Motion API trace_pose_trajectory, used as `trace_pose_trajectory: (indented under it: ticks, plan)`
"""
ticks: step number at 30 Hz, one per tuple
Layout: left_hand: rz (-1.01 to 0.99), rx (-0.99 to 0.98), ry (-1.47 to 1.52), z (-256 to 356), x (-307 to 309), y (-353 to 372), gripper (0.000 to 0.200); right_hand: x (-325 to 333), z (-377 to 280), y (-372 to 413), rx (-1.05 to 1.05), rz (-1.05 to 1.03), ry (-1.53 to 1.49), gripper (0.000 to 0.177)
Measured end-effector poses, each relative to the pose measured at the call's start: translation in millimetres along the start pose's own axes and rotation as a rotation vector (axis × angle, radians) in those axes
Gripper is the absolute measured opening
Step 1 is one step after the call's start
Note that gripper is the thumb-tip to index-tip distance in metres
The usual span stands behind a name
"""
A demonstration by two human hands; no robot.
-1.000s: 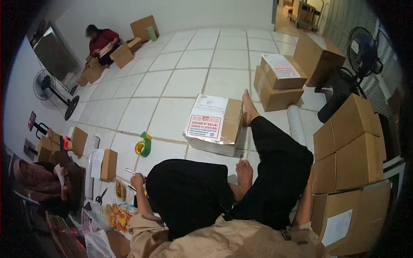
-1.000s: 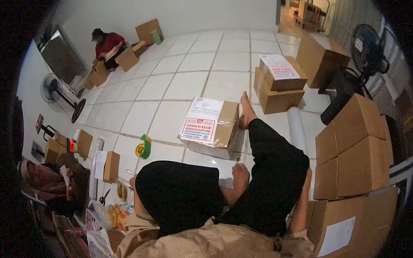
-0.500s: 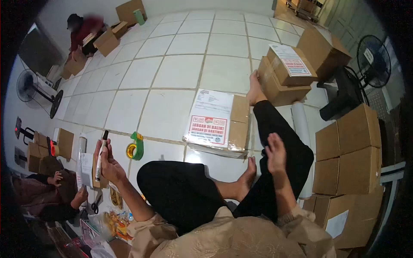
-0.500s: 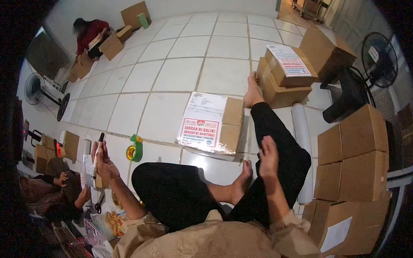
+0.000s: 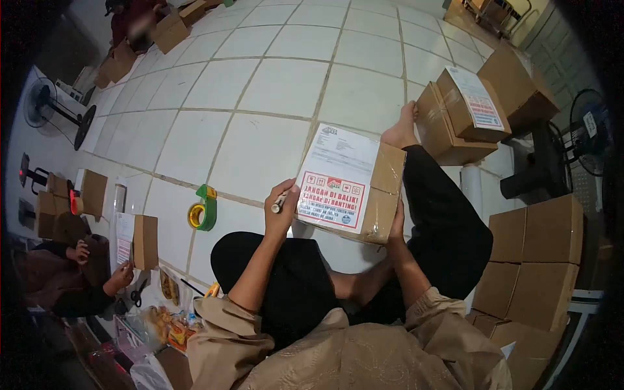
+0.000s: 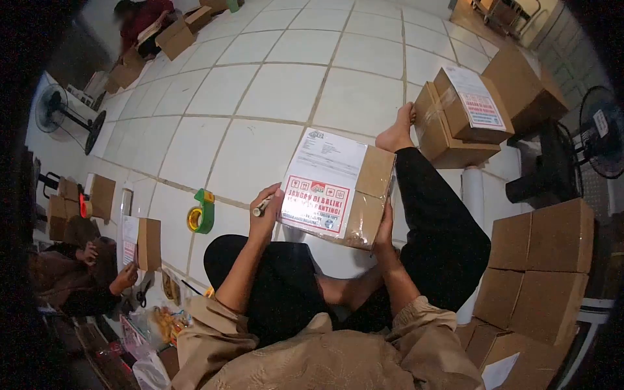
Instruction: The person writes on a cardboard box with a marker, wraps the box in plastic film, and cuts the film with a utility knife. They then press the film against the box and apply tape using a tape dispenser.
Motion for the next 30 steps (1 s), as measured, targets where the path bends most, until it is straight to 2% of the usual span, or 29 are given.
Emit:
trace_pose_trajectory:
  ticks: [2, 4, 6, 7, 10, 12, 14, 15, 16, 18, 19, 20, 21, 22, 23, 24, 26, 28, 30]
  plan:
    - [0.022, 0.032, 0.038, 0, -1, 4, 0.030, 14, 12, -4, -0.059, 0.010, -0.111, 0.054]
    - [0.008, 0.043, 0.041, 6, -2, 4, 0.029, 3, 14, 10, -0.089, -0.030, -0.001, 0.057]
    - [0.007, 0.064, 0.049, -2, 4, 0, 0.028, 13, 28, 24, -0.079, 0.081, -0.060, 0.059]
    - [0.004, 0.074, 0.060, 0, 5, 2, 0.027, 16, 25, 42, 0.012, 0.209, -0.010, 0.061]
    - [-0.025, 0.107, 0.003, 2, 5, 3, 0.026, -22, -1, 64, 0.103, 0.103, 0.003, 0.061]
    - [0.000, 0.100, -0.042, 6, 10, 2, 0.023, 1, 11, 72, -0.012, 0.291, -0.003, 0.063]
    - [0.255, -0.296, -0.226, 51, 39, 7, 0.020, -3, -6, 68, 0.072, 0.306, 0.089, 0.057]
    - [0.320, -0.255, -0.071, 43, 52, 6, 0.018, -22, -29, 66, 0.215, 0.217, 0.226, 0.054]
    - [0.320, -0.252, -0.077, 52, 53, 11, 0.018, -47, -56, 67, 0.372, 0.131, 0.383, 0.051]
    - [0.225, -0.080, 0.222, 53, 45, 26, 0.018, -101, -95, 85, 0.641, -0.073, 0.692, 0.045]
    - [0.152, -0.159, 0.154, 63, 35, 37, 0.022, -127, -102, 95, 0.716, -0.196, 0.812, 0.042]
    - [-0.127, -0.117, 0.231, 70, 11, 49, 0.024, -149, -103, 105, 0.780, -0.324, 0.906, 0.040]
    - [-0.292, -0.055, 0.312, 79, -12, 64, 0.025, -164, -92, 116, 0.770, -0.471, 0.982, 0.037]
    - [-0.410, -0.085, 0.275, 86, -30, 75, 0.027, -172, -72, 122, 0.671, -0.593, 1.025, 0.034]
    - [-0.432, -0.277, 0.131, 106, -39, 74, 0.027, -174, -48, 122, 0.490, -0.688, 1.053, 0.030]
    - [-0.454, -0.468, -0.019, 123, -47, 76, 0.028, -172, -36, 123, 0.398, -0.734, 1.059, 0.028]
    - [-0.481, -0.391, 0.018, 107, -49, 71, 0.027, -167, -16, 126, 0.218, -0.803, 1.042, 0.026]
    - [-0.510, -0.312, 0.054, 95, -48, 65, 0.026, -161, -7, 127, 0.129, -0.823, 1.012, 0.025]
    - [-0.711, -0.362, 0.077, 98, -60, 71, 0.025, -156, 5, 130, -0.006, -0.887, 1.004, 0.026]
Point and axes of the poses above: each hand's wrist, its own y-axis away from the middle knuckle, its own x-axis out of the back of the hand, z = x × y, the point moved 10 cm from there along -y, towards the middle knuckle, and after that the axes turned 12 degrees about -y, right-handed, at the moved point
